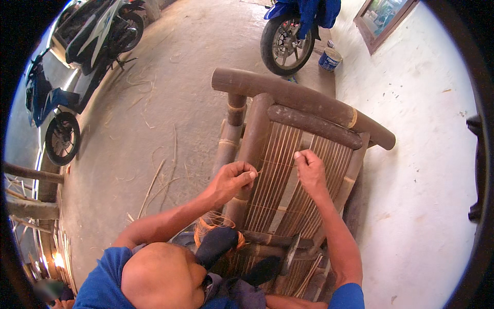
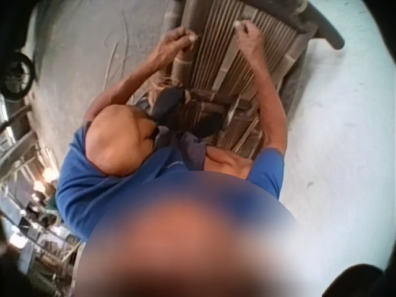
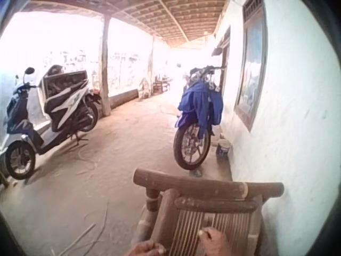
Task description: The person weaves a chair seat using thin strips of material, interlacing them through the vertical slats of a wooden chair frame. They repeatedly pass the strip through the slats and pull it tight to form a woven pattern.
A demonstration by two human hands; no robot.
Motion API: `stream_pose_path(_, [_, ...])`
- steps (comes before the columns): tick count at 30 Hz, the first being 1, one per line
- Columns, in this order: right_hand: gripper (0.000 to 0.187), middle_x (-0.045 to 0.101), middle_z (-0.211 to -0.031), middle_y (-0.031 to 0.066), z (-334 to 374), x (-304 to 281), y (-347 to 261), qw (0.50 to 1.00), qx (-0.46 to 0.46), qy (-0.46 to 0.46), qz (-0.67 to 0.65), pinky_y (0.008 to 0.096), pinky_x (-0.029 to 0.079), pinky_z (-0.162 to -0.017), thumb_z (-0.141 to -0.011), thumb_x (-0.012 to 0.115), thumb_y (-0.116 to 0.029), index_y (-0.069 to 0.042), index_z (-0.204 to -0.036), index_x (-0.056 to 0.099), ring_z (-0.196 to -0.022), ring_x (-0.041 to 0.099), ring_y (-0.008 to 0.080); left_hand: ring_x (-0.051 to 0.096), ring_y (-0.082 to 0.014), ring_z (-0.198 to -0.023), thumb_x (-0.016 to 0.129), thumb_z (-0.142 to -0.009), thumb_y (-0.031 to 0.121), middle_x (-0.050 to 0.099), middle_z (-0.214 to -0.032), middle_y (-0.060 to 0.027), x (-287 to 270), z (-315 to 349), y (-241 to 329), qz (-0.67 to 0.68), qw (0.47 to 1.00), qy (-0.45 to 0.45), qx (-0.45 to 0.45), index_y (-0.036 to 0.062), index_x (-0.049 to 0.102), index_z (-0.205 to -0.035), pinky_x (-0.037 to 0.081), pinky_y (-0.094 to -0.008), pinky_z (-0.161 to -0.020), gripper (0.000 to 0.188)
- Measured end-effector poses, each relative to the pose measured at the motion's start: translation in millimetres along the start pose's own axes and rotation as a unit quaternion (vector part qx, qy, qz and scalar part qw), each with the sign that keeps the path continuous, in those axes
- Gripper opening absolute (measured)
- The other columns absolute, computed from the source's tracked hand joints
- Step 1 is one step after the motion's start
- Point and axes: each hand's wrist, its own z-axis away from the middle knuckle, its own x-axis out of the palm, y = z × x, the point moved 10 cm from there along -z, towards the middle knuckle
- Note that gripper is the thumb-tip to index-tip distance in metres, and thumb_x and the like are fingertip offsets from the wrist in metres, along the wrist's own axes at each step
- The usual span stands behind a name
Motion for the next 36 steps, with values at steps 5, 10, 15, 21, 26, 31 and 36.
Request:
stream_pose_path(5, [0.023, 0.057, -0.069, -0.0025, 7, -36, -19, 0.98, 0.039, 0.01, -0.197, 0.0251, 0.046, -0.052, -0.107, 0.062, -0.025, -0.004, -0.098, 0.065, -0.058, 0.053, 0.0059, 0.054, -0.0089, -0.077, 0.059, -0.106, 0.023, 0.062, -0.086, -0.0012, 26, -34, 40, -0.042, 0.997, -0.01, 0.067, 0.0003, 0.063, -0.106, 0.048, -0.0285, -0.07, 0.023])
stream_pose_path(10, [0.02, 0.061, -0.075, -0.0015, 19, -67, -40, 0.983, 0.021, 0.041, -0.176, 0.0242, 0.048, -0.055, -0.106, 0.063, -0.023, -0.005, -0.099, 0.067, -0.062, 0.055, 0.0059, 0.053, -0.0085, -0.077, 0.06, -0.105, 0.023, 0.063, -0.088, -0.0024, 69, -75, 72, -0.023, 0.995, -0.046, 0.09, 0.0, 0.064, -0.107, 0.048, -0.0282, -0.069, 0.023])
stream_pose_path(15, [0.019, 0.062, -0.077, -0.0015, 27, -86, -50, 0.985, 0.008, 0.075, -0.152, 0.0241, 0.049, -0.058, -0.105, 0.064, -0.022, -0.004, -0.099, 0.067, -0.064, 0.056, 0.0056, 0.056, -0.01, -0.084, 0.064, -0.103, 0.028, 0.066, -0.093, -0.0031, 97, -108, 80, -0.017, 0.993, -0.037, 0.108, 0.0007, 0.067, -0.107, 0.049, -0.0314, -0.078, 0.027])
stream_pose_path(21, [0.02, 0.062, -0.077, -0.0025, 29, -107, -60, 0.987, -0.023, 0.108, -0.12, 0.0232, 0.047, -0.058, -0.104, 0.065, -0.023, -0.004, -0.101, 0.069, -0.065, 0.055, 0.0042, 0.063, -0.0122, -0.097, 0.064, -0.103, 0.022, 0.071, -0.099, -0.0058, 120, -121, 83, 0.04, 0.986, -0.066, 0.148, 0.0004, 0.069, -0.107, 0.051, -0.0321, -0.09, 0.023])
stream_pose_path(26, [0.019, 0.062, -0.078, -0.0019, 27, -117, -63, 0.99, -0.031, 0.116, -0.076, 0.0251, 0.046, -0.062, -0.102, 0.067, -0.021, -0.002, -0.101, 0.07, -0.069, 0.054, 0.0047, 0.065, -0.0121, -0.099, 0.066, -0.103, 0.02, 0.073, -0.104, -0.0047, 134, -119, 84, 0.059, 0.986, -0.087, 0.132, 0.0009, 0.071, -0.109, 0.051, -0.0313, -0.094, 0.021])
stream_pose_path(31, [0.02, 0.065, -0.081, -0.0011, 28, -122, -74, 0.99, -0.065, 0.124, -0.033, 0.0274, 0.049, -0.07, -0.101, 0.068, -0.02, -0.001, -0.101, 0.071, -0.076, 0.057, 0.0074, 0.064, -0.0112, -0.097, 0.067, -0.103, 0.021, 0.073, -0.104, -0.004, 142, -113, 93, 0.054, 0.98, -0.107, 0.16, 0.0011, 0.071, -0.109, 0.052, -0.0302, -0.089, 0.021])
stream_pose_path(36, [0.018, 0.066, -0.081, -0.0005, 28, -124, -77, 0.99, -0.075, 0.111, -0.033, 0.0275, 0.049, -0.071, -0.1, 0.068, -0.019, -0.001, -0.102, 0.071, -0.077, 0.058, 0.0077, 0.06, -0.009, -0.09, 0.068, -0.102, 0.024, 0.07, -0.099, -0.0011, 142, -111, 96, 0.025, 0.979, -0.114, 0.165, 0.0015, 0.071, -0.108, 0.05, -0.0291, -0.083, 0.024])
